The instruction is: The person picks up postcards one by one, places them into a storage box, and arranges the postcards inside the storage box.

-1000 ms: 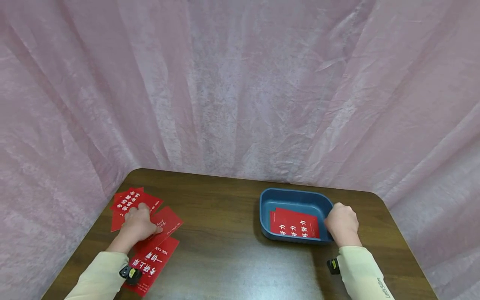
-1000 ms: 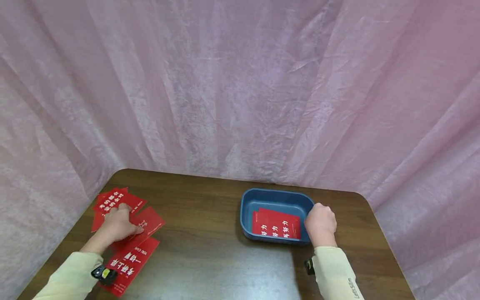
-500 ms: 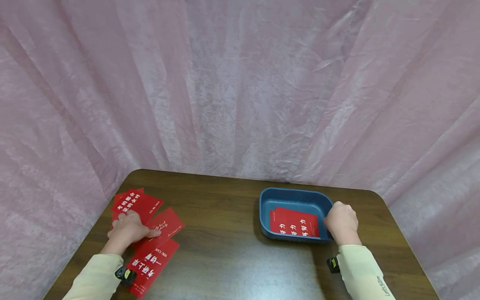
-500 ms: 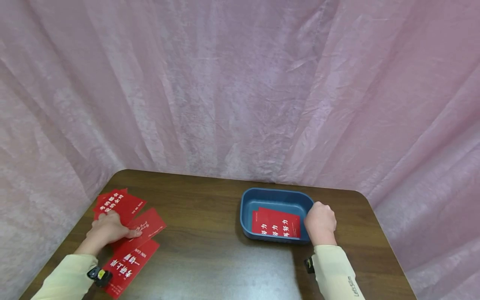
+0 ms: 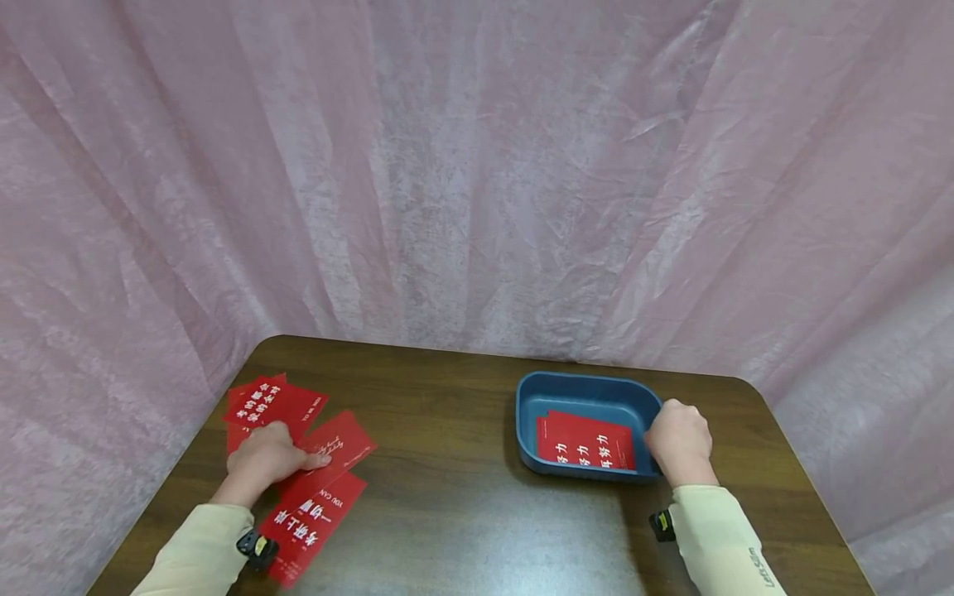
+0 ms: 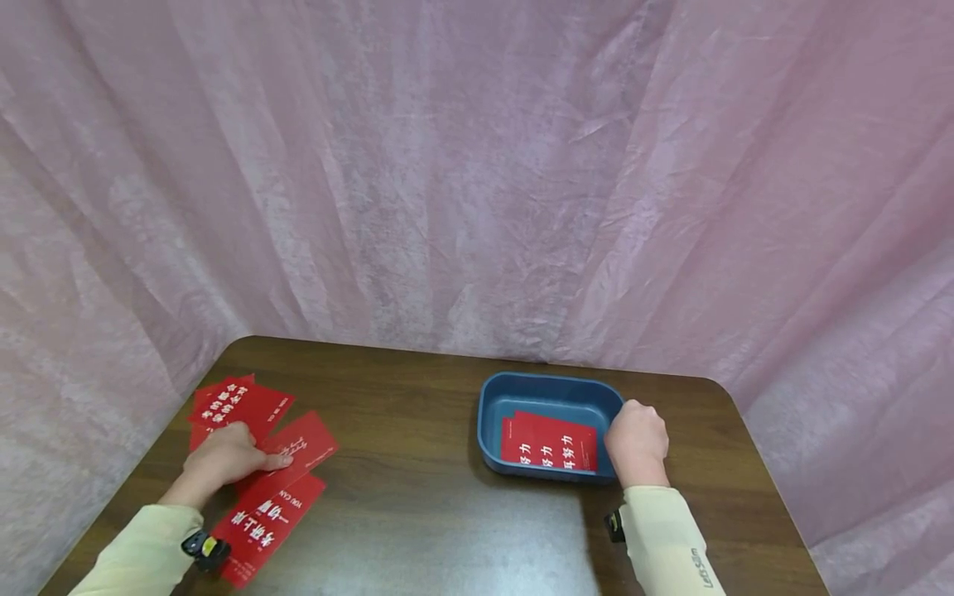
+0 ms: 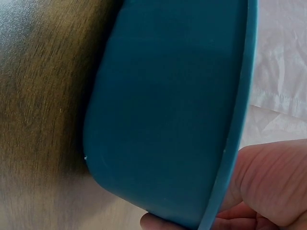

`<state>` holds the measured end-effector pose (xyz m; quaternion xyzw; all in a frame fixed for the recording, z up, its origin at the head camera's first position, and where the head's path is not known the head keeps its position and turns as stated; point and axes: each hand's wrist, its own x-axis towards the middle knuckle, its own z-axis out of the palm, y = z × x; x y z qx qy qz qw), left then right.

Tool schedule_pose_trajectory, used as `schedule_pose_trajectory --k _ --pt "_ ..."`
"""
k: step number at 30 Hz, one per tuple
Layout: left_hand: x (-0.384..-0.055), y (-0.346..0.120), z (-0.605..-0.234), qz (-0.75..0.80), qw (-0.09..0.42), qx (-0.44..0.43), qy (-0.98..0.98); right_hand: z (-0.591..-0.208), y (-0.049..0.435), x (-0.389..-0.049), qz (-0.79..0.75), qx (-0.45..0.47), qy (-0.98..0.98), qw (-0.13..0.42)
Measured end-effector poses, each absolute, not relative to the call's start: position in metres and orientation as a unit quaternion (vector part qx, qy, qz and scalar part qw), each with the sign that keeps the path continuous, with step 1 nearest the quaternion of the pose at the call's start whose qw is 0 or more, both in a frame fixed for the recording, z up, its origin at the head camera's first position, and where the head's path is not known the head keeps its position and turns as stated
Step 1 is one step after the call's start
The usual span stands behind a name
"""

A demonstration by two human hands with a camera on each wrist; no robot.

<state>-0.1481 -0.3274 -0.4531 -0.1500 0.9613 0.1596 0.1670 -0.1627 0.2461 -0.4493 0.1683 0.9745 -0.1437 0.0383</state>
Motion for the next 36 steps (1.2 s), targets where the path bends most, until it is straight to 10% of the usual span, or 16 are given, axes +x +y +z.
schedule_pose_trajectory --k 36 --pt "-0.154 -0.303 -0.459 0.255 0.115 -0.108 0.954 -0.45 0.246 -0.163 -0.144 0.167 0.975 0.032"
